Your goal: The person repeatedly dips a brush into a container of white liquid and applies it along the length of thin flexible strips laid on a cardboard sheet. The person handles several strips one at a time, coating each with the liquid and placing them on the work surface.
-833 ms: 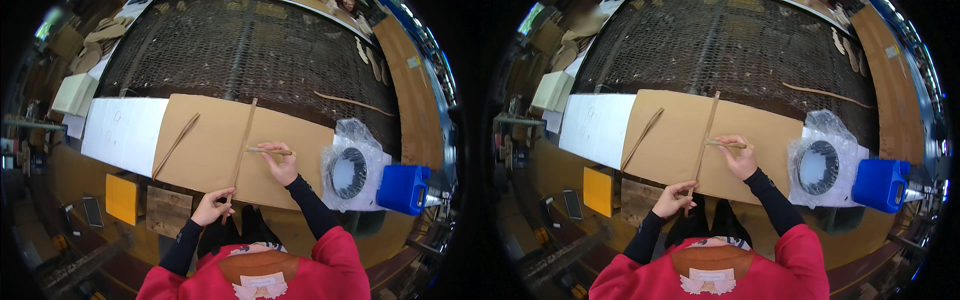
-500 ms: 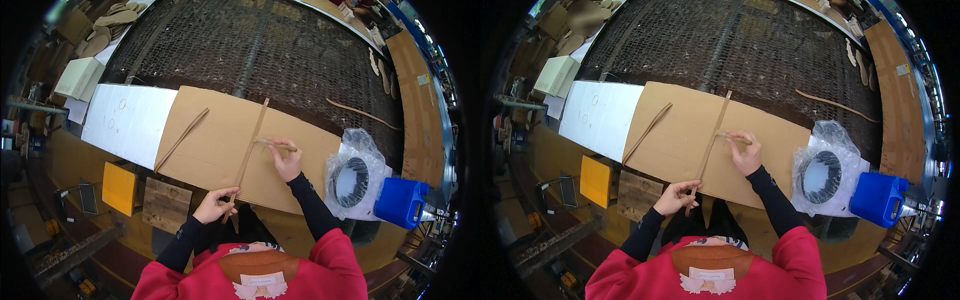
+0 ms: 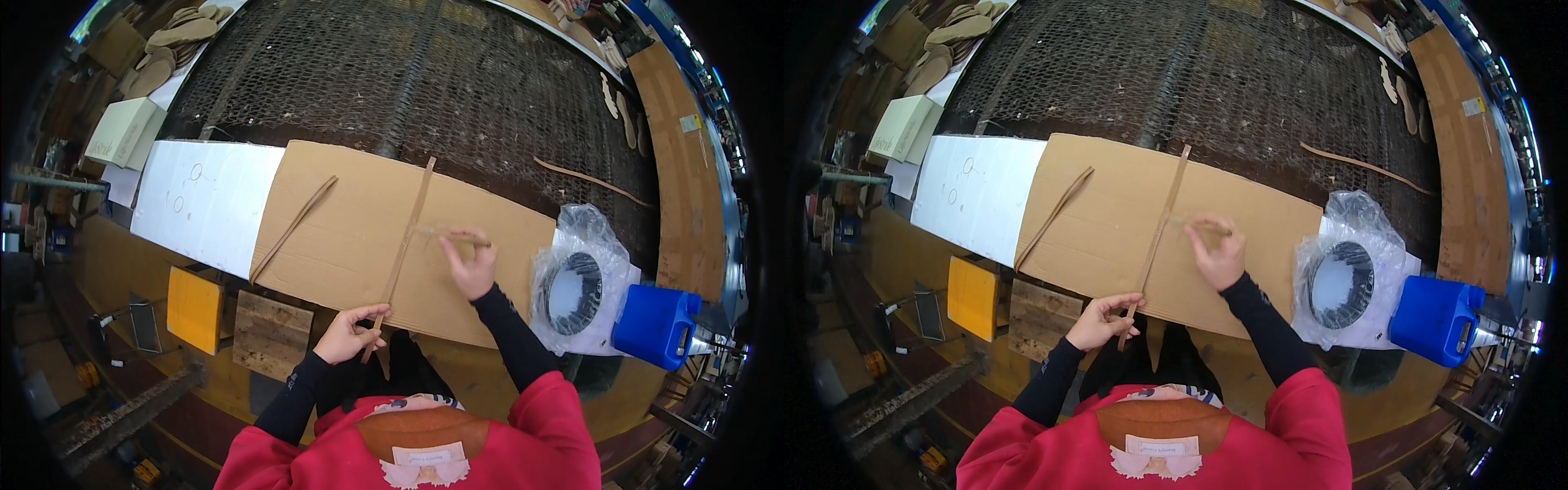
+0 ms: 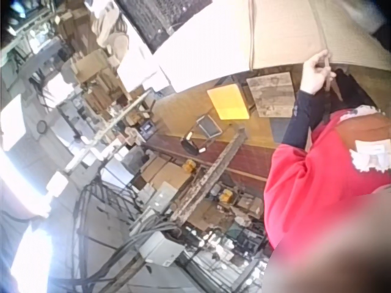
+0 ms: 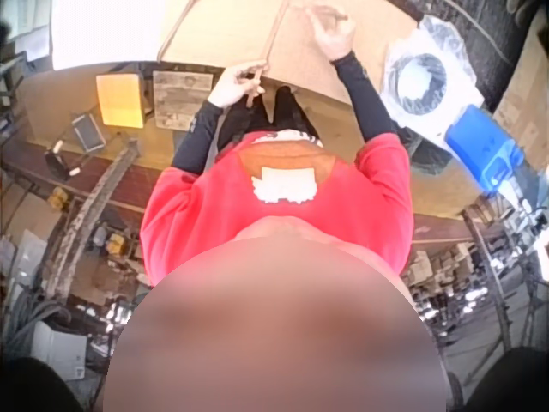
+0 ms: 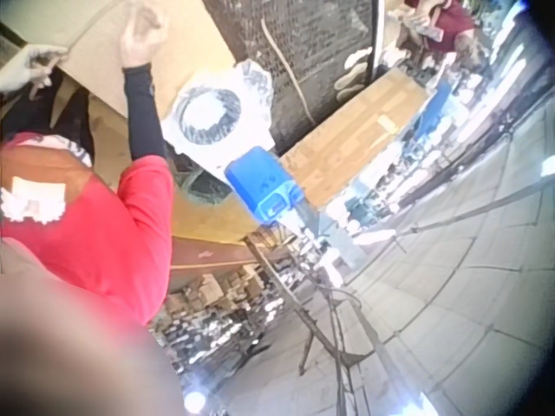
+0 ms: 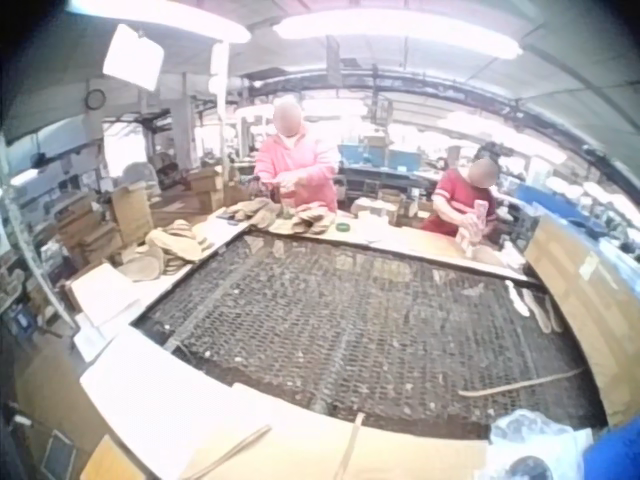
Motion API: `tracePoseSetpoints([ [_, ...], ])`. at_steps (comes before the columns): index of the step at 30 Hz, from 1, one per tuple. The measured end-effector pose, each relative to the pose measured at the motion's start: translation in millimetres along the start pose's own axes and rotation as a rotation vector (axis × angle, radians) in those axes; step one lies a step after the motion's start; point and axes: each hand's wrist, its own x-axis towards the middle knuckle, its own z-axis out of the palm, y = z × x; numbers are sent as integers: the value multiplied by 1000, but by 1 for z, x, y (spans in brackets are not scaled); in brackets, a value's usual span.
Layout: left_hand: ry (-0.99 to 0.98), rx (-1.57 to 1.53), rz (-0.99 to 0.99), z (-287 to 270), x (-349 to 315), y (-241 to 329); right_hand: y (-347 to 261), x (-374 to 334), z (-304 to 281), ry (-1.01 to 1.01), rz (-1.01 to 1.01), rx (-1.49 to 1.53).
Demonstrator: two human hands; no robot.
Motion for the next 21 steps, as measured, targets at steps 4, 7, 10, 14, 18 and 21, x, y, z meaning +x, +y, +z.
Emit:
tracePoseSetpoints([
  [4,0,1,1,-2,0,1,6,19,7,-29,-111,-12],
  [7,2,-8,4,-2,0,0,-7,-1,8,-172,-181,-95],
  [10,-5,-6,19,-4,0,-1,-12,-14,9,-252,-171,-18],
  [14,-4,5,22,-5,1,-3,-3,-7,11,-66,-52,69],
  [18,-7,-1,22,-5,0,-3,-6,-14,11,-113,-23,-40],
  [21,-5,-13,27,-5,0,-3,-14,-26,11,-248,-141,94],
])
